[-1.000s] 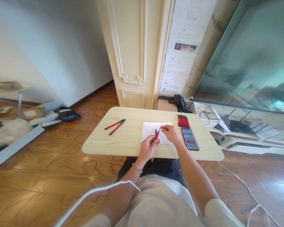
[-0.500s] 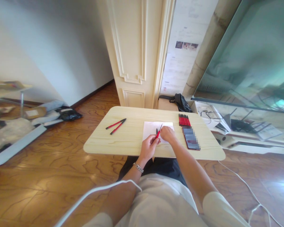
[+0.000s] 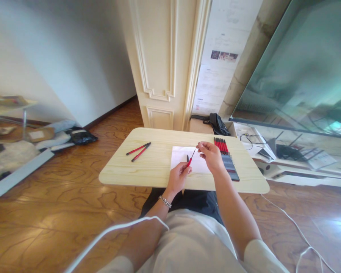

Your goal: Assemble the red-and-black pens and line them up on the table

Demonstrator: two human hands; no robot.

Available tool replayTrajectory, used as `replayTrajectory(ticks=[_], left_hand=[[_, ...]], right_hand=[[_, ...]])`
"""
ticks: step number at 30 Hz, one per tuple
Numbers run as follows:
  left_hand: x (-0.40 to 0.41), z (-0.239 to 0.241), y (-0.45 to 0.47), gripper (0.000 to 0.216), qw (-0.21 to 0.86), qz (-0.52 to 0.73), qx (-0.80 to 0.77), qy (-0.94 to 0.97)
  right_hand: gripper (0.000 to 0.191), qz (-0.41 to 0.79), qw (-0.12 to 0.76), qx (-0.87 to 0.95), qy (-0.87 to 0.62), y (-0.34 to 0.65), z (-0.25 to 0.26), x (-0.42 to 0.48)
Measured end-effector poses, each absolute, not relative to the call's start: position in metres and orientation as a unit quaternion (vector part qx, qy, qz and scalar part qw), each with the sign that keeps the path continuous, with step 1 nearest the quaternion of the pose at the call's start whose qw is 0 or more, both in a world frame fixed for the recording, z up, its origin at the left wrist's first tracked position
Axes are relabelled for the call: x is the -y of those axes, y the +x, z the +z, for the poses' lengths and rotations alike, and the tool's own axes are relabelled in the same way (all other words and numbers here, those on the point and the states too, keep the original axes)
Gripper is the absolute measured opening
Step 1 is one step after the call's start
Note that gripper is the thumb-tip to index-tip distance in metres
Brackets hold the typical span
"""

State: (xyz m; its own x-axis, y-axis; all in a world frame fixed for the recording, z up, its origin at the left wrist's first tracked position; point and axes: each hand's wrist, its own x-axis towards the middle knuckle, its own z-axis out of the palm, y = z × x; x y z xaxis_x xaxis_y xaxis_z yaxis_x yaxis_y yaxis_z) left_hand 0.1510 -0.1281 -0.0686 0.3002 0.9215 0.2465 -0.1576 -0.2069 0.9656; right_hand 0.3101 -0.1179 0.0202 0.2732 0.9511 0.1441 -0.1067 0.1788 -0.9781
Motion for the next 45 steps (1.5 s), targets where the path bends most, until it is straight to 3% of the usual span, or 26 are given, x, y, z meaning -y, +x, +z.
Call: replayTrajectory(ticks=[12, 32, 35, 40, 45], left_hand=[[0.129, -0.067, 0.151, 0.033, 0.518, 0.494, -0.329, 0.616], [0.127, -0.070, 0.152, 0.032, 0.568, 0.510, -0.298, 0.573], [0.127, -0.069, 0.151, 0.032, 0.570, 0.509, -0.296, 0.572], [0.127, -0.067, 0.150, 0.031, 0.553, 0.503, -0.309, 0.587], [0.126, -0.068, 0.150, 0.031, 0.555, 0.506, -0.311, 0.583]], right_hand=[[0.032, 0.414, 0.622, 0.450, -0.489, 0.305, 0.017, 0.116], [0.032, 0.414, 0.509, 0.558, -0.507, 0.310, -0.012, 0.110], [0.026, 0.325, 0.440, 0.577, -0.606, 0.312, -0.024, 0.096], [0.028, 0.179, 0.221, 0.598, -0.749, 0.300, -0.038, 0.077], [0.029, 0.160, 0.159, 0.563, -0.795, 0.292, -0.039, 0.067]])
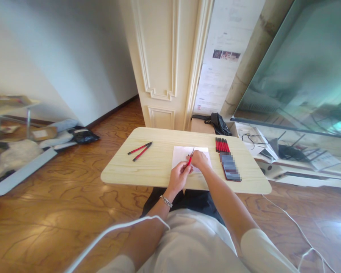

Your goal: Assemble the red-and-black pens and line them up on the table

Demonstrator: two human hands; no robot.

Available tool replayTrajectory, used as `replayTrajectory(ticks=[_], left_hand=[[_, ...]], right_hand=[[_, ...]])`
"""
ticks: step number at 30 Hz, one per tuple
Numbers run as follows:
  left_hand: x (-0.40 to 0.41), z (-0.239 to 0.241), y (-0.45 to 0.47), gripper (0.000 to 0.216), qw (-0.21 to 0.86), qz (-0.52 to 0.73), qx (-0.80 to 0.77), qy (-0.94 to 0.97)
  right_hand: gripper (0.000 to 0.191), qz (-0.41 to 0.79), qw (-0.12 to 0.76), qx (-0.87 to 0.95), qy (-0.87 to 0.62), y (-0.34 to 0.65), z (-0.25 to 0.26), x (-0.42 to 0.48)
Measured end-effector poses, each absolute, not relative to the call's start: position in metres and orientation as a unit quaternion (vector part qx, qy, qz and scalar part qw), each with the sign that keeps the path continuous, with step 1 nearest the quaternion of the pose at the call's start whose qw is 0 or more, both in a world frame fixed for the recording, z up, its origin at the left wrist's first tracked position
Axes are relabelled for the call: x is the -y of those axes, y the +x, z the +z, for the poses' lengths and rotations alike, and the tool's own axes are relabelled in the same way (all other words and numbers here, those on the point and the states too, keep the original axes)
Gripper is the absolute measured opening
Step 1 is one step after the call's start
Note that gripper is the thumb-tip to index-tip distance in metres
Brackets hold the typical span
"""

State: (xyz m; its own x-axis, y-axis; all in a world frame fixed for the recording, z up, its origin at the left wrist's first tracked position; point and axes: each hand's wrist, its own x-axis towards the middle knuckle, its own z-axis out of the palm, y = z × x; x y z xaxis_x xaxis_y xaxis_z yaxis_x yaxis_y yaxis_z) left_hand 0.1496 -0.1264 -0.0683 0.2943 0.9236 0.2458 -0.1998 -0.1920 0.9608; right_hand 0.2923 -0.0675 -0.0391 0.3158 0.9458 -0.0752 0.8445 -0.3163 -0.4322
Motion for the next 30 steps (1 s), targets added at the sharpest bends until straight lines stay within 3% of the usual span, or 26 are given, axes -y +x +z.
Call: replayTrajectory(ticks=[3, 6, 10, 13, 18, 30], left_hand=[[0.126, -0.068, 0.150, 0.030, 0.555, 0.508, -0.310, 0.581], [0.127, -0.068, 0.150, 0.030, 0.556, 0.506, -0.308, 0.584], [0.127, -0.067, 0.150, 0.031, 0.565, 0.504, -0.302, 0.579], [0.128, -0.068, 0.151, 0.032, 0.567, 0.507, -0.304, 0.573], [0.128, -0.069, 0.152, 0.031, 0.547, 0.502, -0.315, 0.591], [0.128, -0.069, 0.151, 0.029, 0.518, 0.493, -0.325, 0.619]], right_hand=[[0.022, 0.194, 0.210, 0.565, -0.774, 0.296, -0.042, 0.065], [0.020, 0.265, 0.352, 0.543, -0.715, 0.303, -0.043, 0.069], [0.037, 0.339, 0.554, 0.478, -0.591, 0.314, -0.025, 0.084], [0.040, 0.342, 0.630, 0.456, -0.527, 0.321, 0.002, 0.096], [0.040, 0.325, 0.669, 0.451, -0.493, 0.322, 0.032, 0.102], [0.040, 0.296, 0.633, 0.491, -0.520, 0.310, 0.033, 0.101]])
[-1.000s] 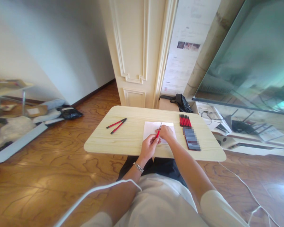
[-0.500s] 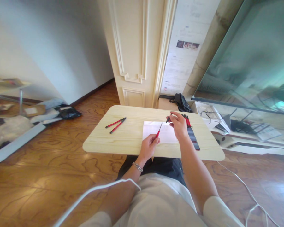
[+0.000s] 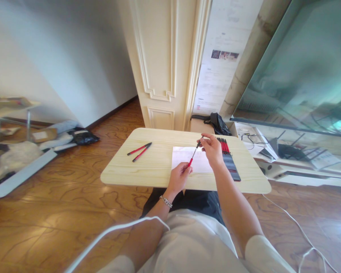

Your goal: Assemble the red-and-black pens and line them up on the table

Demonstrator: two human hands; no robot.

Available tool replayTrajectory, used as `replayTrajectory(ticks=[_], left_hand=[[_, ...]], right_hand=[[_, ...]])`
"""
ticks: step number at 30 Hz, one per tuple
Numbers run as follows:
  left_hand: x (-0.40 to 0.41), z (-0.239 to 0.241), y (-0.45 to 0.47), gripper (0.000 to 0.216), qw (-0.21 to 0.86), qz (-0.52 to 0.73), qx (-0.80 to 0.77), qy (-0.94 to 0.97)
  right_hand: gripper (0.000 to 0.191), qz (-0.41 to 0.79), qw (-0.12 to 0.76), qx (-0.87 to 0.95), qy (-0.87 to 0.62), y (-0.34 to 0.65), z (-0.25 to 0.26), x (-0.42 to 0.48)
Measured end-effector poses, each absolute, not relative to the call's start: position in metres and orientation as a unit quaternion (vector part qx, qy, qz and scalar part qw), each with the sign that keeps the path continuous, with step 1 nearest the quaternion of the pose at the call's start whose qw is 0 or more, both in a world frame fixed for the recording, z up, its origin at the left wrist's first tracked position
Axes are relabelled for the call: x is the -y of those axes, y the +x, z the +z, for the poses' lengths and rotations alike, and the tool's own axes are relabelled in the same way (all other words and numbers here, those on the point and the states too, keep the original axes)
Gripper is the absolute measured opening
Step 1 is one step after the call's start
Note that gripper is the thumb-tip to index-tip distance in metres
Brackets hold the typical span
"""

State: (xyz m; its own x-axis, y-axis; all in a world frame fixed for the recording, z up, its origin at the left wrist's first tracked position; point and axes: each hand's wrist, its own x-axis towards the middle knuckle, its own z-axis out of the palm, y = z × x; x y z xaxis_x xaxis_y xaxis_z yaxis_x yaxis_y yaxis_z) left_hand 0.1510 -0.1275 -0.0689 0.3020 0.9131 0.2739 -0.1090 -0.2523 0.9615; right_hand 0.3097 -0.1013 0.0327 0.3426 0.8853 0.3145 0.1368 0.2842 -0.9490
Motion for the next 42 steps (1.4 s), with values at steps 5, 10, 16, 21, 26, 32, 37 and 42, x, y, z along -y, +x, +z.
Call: replayTrajectory(ticks=[5, 10, 16, 21, 26, 32, 37, 42], left_hand=[[0.1285, -0.0662, 0.1505, 0.030, 0.521, 0.489, -0.327, 0.619], [0.1287, -0.0652, 0.1499, 0.029, 0.518, 0.484, -0.331, 0.623], [0.1283, -0.0671, 0.1505, 0.029, 0.511, 0.484, -0.332, 0.628], [0.1283, -0.0668, 0.1503, 0.029, 0.509, 0.484, -0.335, 0.628], [0.1288, -0.0649, 0.1497, 0.028, 0.510, 0.483, -0.333, 0.629], [0.1296, -0.0651, 0.1508, 0.028, 0.519, 0.486, -0.334, 0.619], [0.1290, -0.0658, 0.1507, 0.027, 0.510, 0.486, -0.336, 0.625], [0.1289, -0.0650, 0.1499, 0.028, 0.513, 0.485, -0.334, 0.624]], right_hand=[[0.040, 0.291, 0.626, 0.505, -0.518, 0.3089, 0.0328, 0.1033], [0.038, 0.291, 0.629, 0.516, -0.503, 0.3101, 0.0315, 0.1041], [0.039, 0.284, 0.625, 0.521, -0.507, 0.3131, 0.0320, 0.1061], [0.041, 0.281, 0.619, 0.518, -0.520, 0.3141, 0.0329, 0.1051], [0.041, 0.282, 0.618, 0.519, -0.519, 0.3146, 0.0322, 0.1039], [0.041, 0.285, 0.615, 0.520, -0.519, 0.3142, 0.0319, 0.1049], [0.040, 0.281, 0.611, 0.531, -0.516, 0.3142, 0.0320, 0.1052], [0.039, 0.283, 0.594, 0.542, -0.523, 0.3087, 0.0245, 0.1096]])
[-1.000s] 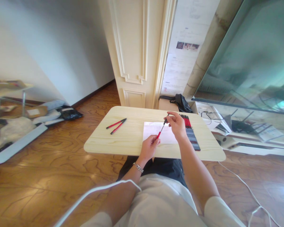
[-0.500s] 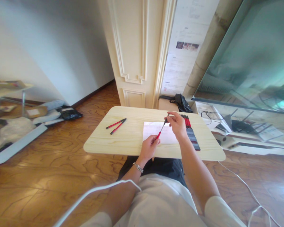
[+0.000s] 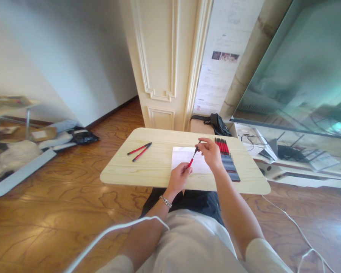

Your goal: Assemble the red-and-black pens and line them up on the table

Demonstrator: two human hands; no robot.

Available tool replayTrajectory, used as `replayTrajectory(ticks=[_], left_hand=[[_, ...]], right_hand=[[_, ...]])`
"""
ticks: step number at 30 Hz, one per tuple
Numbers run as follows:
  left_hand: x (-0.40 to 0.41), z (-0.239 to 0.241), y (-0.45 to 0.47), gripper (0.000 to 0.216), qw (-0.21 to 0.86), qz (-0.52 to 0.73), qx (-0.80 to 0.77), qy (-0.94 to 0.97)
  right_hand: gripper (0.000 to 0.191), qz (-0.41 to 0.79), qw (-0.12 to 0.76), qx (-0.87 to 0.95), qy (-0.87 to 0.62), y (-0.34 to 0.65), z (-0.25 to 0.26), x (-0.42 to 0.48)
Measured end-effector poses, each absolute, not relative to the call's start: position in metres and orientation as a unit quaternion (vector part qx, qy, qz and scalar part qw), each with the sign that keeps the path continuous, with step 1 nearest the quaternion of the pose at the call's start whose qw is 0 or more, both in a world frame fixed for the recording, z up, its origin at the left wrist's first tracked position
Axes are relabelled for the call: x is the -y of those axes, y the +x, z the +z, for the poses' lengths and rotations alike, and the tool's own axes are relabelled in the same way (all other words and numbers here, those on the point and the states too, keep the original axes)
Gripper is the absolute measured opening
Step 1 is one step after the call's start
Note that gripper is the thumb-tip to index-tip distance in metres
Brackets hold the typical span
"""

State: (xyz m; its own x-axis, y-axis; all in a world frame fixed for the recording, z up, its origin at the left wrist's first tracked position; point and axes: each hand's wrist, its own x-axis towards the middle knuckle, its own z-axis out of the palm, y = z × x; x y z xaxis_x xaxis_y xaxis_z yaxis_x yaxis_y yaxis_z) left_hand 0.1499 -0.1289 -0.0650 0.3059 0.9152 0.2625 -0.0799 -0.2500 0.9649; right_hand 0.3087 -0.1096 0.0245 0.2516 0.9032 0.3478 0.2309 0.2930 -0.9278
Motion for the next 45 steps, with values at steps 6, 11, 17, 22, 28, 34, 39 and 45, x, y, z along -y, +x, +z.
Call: replayTrajectory(ticks=[6, 11, 17, 22, 28, 34, 39, 45], left_hand=[[0.129, -0.066, 0.151, 0.032, 0.529, 0.490, -0.325, 0.612], [0.129, -0.068, 0.151, 0.034, 0.545, 0.491, -0.319, 0.600], [0.128, -0.069, 0.148, 0.034, 0.577, 0.484, -0.297, 0.587], [0.126, -0.067, 0.147, 0.034, 0.599, 0.465, -0.285, 0.586], [0.125, -0.068, 0.150, 0.031, 0.567, 0.480, -0.317, 0.589], [0.126, -0.067, 0.150, 0.028, 0.527, 0.485, -0.343, 0.607], [0.127, -0.067, 0.150, 0.031, 0.562, 0.470, -0.335, 0.593], [0.127, -0.067, 0.151, 0.031, 0.576, 0.466, -0.315, 0.593]], right_hand=[[0.037, 0.305, 0.572, 0.551, -0.526, 0.302, 0.008, 0.114], [0.035, 0.314, 0.573, 0.548, -0.522, 0.301, 0.001, 0.114], [0.035, 0.333, 0.573, 0.542, -0.517, 0.302, -0.002, 0.115], [0.035, 0.364, 0.585, 0.520, -0.504, 0.304, -0.009, 0.113], [0.037, 0.340, 0.604, 0.493, -0.526, 0.300, -0.015, 0.114], [0.037, 0.301, 0.597, 0.465, -0.581, 0.291, -0.027, 0.116], [0.038, 0.357, 0.600, 0.453, -0.555, 0.293, -0.026, 0.117], [0.040, 0.410, 0.609, 0.454, -0.505, 0.297, -0.014, 0.117]])
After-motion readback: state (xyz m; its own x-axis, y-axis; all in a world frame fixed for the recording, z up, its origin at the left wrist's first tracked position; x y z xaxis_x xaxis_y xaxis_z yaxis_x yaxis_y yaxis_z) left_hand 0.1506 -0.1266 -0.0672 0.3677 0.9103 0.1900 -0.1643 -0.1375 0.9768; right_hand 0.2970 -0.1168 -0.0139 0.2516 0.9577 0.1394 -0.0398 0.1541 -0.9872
